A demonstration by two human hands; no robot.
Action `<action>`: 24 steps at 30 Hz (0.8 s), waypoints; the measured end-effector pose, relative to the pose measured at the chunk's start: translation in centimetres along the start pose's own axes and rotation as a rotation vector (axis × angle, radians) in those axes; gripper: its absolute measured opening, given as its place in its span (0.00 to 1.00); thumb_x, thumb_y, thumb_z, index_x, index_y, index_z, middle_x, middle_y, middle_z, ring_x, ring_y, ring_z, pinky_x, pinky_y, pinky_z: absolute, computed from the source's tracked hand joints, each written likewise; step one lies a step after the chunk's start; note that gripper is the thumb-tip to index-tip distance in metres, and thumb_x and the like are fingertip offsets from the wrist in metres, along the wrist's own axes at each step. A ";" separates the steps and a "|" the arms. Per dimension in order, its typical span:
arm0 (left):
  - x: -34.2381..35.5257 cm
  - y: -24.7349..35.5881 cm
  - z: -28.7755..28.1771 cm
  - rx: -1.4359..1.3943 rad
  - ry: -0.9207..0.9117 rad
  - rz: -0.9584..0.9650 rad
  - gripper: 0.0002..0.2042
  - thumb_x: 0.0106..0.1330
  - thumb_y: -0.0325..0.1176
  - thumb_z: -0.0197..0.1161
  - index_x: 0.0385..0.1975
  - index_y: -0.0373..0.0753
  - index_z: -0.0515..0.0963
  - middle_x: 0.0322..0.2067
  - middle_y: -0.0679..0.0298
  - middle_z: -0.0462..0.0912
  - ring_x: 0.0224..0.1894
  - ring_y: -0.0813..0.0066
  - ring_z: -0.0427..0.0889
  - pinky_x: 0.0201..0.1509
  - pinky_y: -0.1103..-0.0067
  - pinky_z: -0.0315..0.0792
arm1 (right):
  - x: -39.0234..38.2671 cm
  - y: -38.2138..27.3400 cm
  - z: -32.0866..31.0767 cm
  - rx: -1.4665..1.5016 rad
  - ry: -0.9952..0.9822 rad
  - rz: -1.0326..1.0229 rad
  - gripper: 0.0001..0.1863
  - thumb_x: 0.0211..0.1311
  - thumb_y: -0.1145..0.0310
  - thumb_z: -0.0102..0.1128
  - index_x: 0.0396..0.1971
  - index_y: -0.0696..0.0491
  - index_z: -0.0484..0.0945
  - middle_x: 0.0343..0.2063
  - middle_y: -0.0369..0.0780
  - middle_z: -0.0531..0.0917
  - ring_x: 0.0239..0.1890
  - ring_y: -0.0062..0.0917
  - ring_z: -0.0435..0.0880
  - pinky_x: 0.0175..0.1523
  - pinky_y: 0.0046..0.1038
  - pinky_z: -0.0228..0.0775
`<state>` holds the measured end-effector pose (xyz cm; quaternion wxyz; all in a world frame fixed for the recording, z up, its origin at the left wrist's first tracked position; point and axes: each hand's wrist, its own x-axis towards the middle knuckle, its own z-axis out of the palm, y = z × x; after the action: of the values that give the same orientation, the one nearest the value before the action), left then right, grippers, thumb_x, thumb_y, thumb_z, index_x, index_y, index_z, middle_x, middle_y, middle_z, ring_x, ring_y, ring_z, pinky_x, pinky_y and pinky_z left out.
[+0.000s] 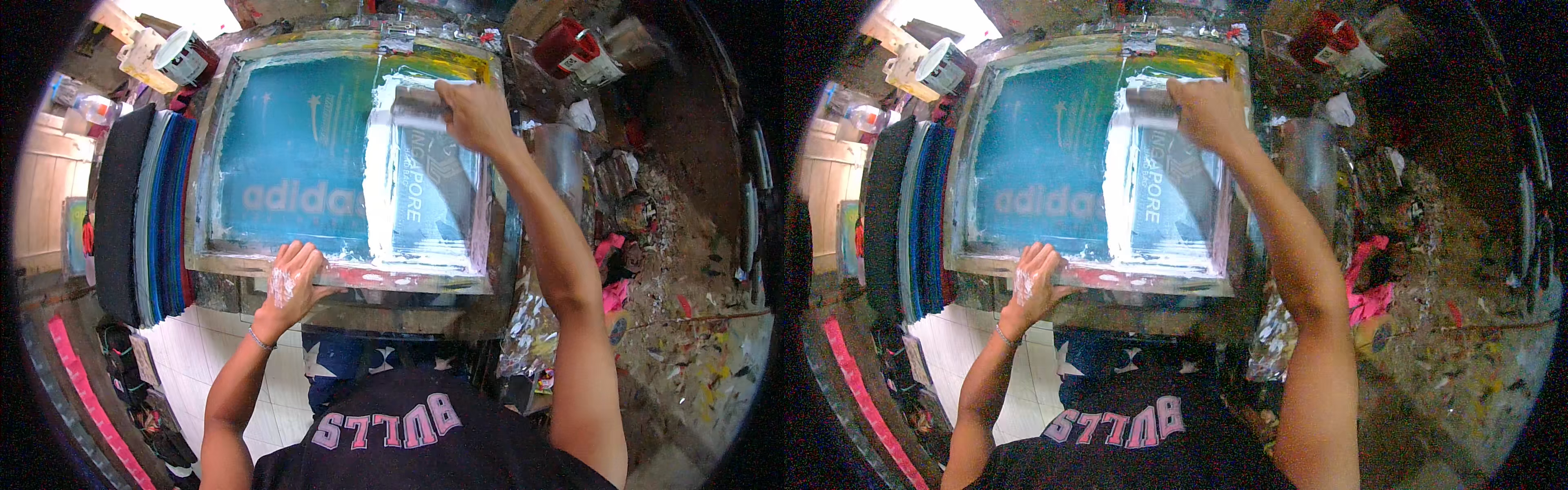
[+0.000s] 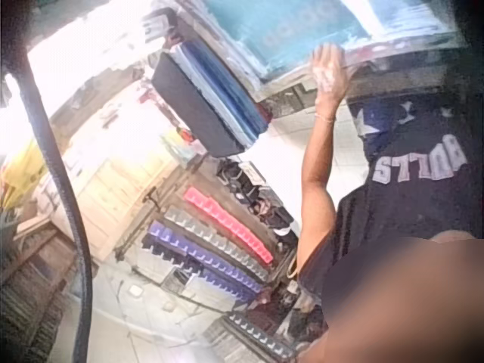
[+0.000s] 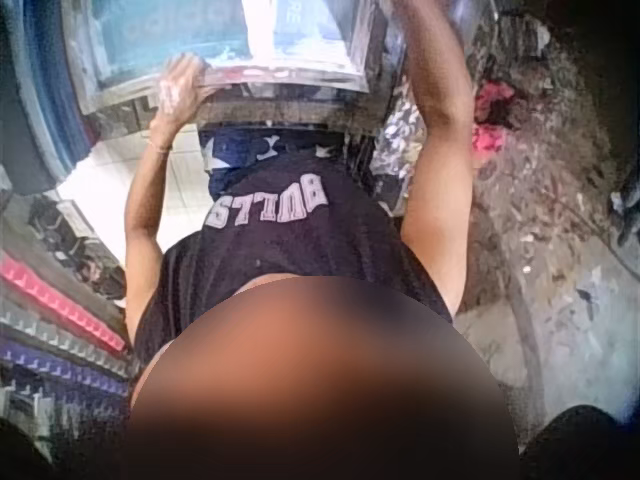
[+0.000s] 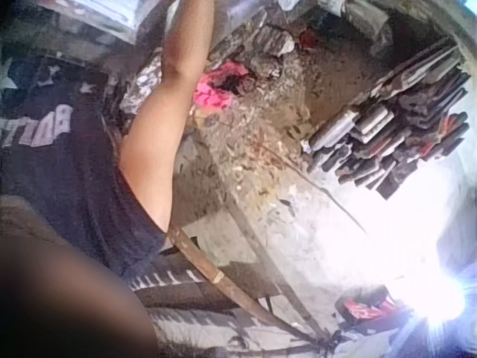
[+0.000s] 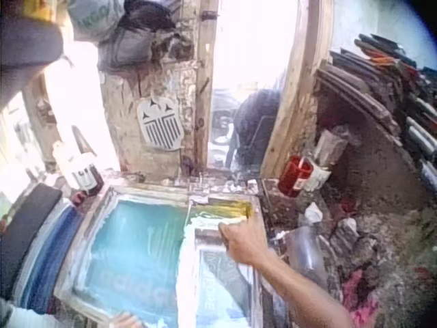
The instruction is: The person repeatedly applies white ink to a screen printing frame using a squeegee, then places a black handbag under the frame to transfer the print. The process is repeated multiple times on the same bag.
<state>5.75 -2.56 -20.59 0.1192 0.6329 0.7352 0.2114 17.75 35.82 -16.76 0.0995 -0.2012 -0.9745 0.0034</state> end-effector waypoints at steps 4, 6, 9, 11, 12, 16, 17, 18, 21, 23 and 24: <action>0.1 0.1 -0.1 0.000 0.027 0.026 0.26 0.42 0.41 0.83 0.32 0.39 0.71 0.31 0.59 0.70 0.38 0.57 0.72 0.44 0.66 0.66 | -8.7 -6.0 -2.2 0.041 -0.097 -0.040 0.12 0.54 0.75 0.63 0.39 0.50 0.75 0.28 0.44 0.83 0.33 0.46 0.82 0.36 0.48 0.74; 0.1 0.1 -0.1 0.007 0.043 0.038 0.27 0.41 0.41 0.83 0.32 0.39 0.71 0.32 0.59 0.71 0.38 0.57 0.72 0.44 0.66 0.66 | -11.3 -7.6 -3.1 0.120 -0.166 -0.042 0.13 0.53 0.75 0.63 0.39 0.50 0.76 0.31 0.44 0.84 0.37 0.44 0.82 0.41 0.47 0.74; 0.0 0.0 0.0 0.024 0.052 0.044 0.27 0.41 0.40 0.84 0.33 0.39 0.71 0.33 0.59 0.71 0.39 0.57 0.72 0.45 0.66 0.66 | -11.4 -7.3 -3.6 0.213 -0.216 -0.105 0.13 0.53 0.73 0.64 0.40 0.50 0.76 0.30 0.46 0.84 0.35 0.47 0.83 0.41 0.49 0.75; 0.0 -0.1 0.0 0.038 0.044 0.038 0.27 0.40 0.40 0.84 0.33 0.39 0.71 0.33 0.60 0.72 0.39 0.57 0.73 0.45 0.66 0.66 | -8.5 -5.5 -3.6 0.138 -0.157 -0.037 0.12 0.54 0.72 0.64 0.39 0.50 0.77 0.29 0.48 0.84 0.36 0.50 0.83 0.41 0.52 0.75; 0.0 -0.1 0.1 0.025 0.059 0.045 0.27 0.40 0.39 0.84 0.33 0.39 0.71 0.33 0.60 0.72 0.39 0.57 0.73 0.45 0.66 0.67 | -6.6 -4.6 -3.5 0.108 -0.144 -0.007 0.11 0.55 0.72 0.63 0.39 0.50 0.77 0.29 0.48 0.84 0.36 0.51 0.84 0.41 0.53 0.75; 0.0 -0.1 0.1 0.042 0.057 0.041 0.27 0.40 0.39 0.84 0.33 0.39 0.71 0.34 0.60 0.72 0.40 0.58 0.73 0.46 0.66 0.67 | 3.5 0.0 -2.5 0.041 -0.078 0.132 0.10 0.57 0.70 0.62 0.40 0.51 0.78 0.35 0.50 0.86 0.43 0.52 0.86 0.46 0.52 0.76; 0.0 -0.1 0.0 0.060 0.049 0.039 0.27 0.39 0.40 0.84 0.33 0.39 0.71 0.33 0.60 0.72 0.40 0.58 0.73 0.47 0.66 0.68 | 4.9 0.7 -1.9 0.026 -0.052 0.101 0.12 0.56 0.69 0.63 0.41 0.51 0.79 0.35 0.50 0.87 0.43 0.52 0.86 0.46 0.52 0.77; 0.1 -0.1 0.0 0.047 0.047 0.039 0.27 0.39 0.39 0.84 0.33 0.39 0.71 0.33 0.60 0.72 0.40 0.58 0.73 0.47 0.66 0.68 | 6.1 1.3 -1.3 0.007 -0.035 0.086 0.13 0.56 0.68 0.64 0.42 0.51 0.79 0.36 0.50 0.87 0.44 0.51 0.86 0.46 0.51 0.77; 0.1 0.0 -0.2 0.013 0.018 0.026 0.28 0.38 0.39 0.84 0.33 0.39 0.71 0.33 0.60 0.72 0.40 0.58 0.74 0.47 0.66 0.68 | 7.6 2.0 -0.2 -0.031 -0.069 0.075 0.18 0.54 0.65 0.66 0.46 0.50 0.80 0.37 0.50 0.88 0.45 0.50 0.87 0.47 0.50 0.78; 0.2 -0.1 -0.3 0.026 -0.004 0.021 0.28 0.38 0.39 0.84 0.32 0.39 0.71 0.33 0.60 0.72 0.40 0.58 0.74 0.46 0.66 0.68 | 7.1 1.5 -0.1 -0.023 -0.126 0.061 0.24 0.53 0.62 0.70 0.51 0.50 0.81 0.37 0.51 0.88 0.44 0.51 0.87 0.47 0.50 0.79; 0.3 -0.1 -0.4 0.017 0.009 0.043 0.28 0.38 0.39 0.84 0.32 0.39 0.70 0.33 0.60 0.72 0.40 0.58 0.74 0.46 0.66 0.68 | 6.7 1.0 -0.2 0.006 -0.165 -0.012 0.25 0.53 0.60 0.70 0.52 0.49 0.81 0.37 0.51 0.88 0.44 0.51 0.87 0.47 0.50 0.79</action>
<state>5.44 -2.38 -20.28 0.1059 0.6485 0.7239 0.2103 12.15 39.34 -15.29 0.0196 -0.1942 -0.9805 0.0223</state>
